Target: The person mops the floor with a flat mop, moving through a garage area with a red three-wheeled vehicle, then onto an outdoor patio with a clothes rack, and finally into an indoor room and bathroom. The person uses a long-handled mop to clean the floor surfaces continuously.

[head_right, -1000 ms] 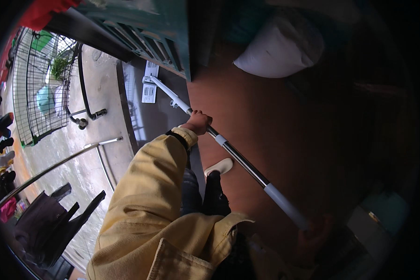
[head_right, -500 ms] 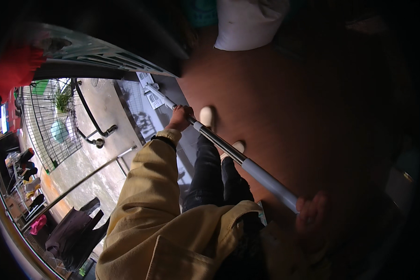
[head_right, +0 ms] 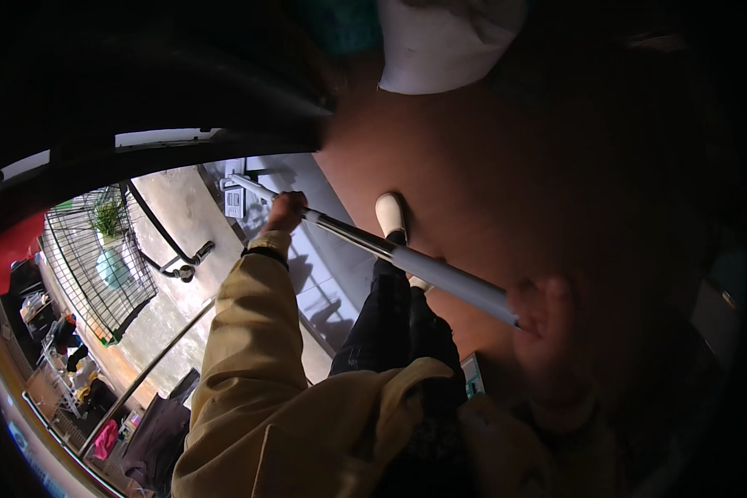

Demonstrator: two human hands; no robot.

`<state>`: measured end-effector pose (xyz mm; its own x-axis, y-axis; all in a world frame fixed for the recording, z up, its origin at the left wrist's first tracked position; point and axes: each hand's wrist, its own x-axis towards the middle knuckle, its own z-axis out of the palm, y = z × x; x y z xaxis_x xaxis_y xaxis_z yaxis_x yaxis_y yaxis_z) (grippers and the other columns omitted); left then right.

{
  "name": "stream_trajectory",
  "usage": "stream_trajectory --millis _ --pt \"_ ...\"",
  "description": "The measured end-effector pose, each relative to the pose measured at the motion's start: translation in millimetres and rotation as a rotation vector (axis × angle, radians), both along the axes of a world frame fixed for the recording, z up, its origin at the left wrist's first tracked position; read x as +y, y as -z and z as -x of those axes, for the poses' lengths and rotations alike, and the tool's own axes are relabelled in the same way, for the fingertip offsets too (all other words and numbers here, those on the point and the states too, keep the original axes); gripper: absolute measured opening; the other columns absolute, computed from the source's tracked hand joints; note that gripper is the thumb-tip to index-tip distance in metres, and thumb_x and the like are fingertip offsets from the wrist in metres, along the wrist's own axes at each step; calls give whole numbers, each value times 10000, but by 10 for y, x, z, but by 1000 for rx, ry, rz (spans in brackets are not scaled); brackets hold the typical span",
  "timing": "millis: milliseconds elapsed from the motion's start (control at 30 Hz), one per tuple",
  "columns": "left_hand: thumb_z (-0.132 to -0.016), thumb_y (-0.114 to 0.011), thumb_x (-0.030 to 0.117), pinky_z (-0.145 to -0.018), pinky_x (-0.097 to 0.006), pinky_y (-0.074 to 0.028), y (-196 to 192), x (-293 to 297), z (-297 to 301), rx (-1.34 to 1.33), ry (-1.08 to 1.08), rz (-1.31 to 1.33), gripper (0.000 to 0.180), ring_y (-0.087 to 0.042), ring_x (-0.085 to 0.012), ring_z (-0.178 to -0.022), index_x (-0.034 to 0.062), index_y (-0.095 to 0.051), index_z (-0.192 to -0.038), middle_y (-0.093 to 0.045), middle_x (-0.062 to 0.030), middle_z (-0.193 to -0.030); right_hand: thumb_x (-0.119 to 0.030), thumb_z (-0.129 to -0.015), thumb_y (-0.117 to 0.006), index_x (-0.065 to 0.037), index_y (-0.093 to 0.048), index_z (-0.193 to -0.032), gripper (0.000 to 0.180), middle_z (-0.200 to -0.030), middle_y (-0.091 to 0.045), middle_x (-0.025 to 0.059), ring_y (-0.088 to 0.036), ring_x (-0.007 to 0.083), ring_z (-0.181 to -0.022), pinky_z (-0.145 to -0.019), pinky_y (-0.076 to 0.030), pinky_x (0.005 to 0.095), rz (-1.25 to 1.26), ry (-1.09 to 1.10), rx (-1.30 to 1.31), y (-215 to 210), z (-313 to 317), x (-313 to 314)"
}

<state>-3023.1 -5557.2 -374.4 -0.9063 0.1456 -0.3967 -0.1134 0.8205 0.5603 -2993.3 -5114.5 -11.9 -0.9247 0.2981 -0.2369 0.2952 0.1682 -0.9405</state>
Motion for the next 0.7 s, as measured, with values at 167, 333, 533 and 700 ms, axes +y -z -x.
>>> stream_trajectory --millis 167,333,533,700 --pt "-694 -623 17 -697 -447 -496 -1 -601 31 12 -84 -1 95 -626 -385 -752 103 -654 -719 -652 -143 -718 -149 -961 -555 -69 -434 -1328 394 -754 -506 -3 -445 106 -606 -704 -490 305 688 -76 -148 91 412 -450" --pt "-682 -616 -27 -675 -414 -512 -81 -364 164 27 -19 31 169 -647 -367 -727 103 -658 -782 -668 -147 -741 -242 -1007 -446 -80 -486 -1152 221 -792 -410 16 -346 150 -683 -706 -399 342 411 -139 -33 40 512 -297" --pt "-668 -659 57 -779 -432 -534 -450 900 248 -127 94 -36 205 -662 -382 -846 122 -675 -862 -686 -168 -800 -309 -1041 -331 -87 -466 -1365 416 -1274 -518 151 -461 343 -1193 -1008 -365 508 -1197 -972 153 -938 712 1140" --pt "-702 -638 111 -780 -445 -507 -753 1833 167 -172 164 -45 159 -674 -328 -854 158 -695 -843 -691 -127 -807 -291 -1050 -278 -114 -346 -1480 471 -1499 -377 139 -399 270 -1362 -1113 -329 422 73 -623 1 -1191 364 2173"
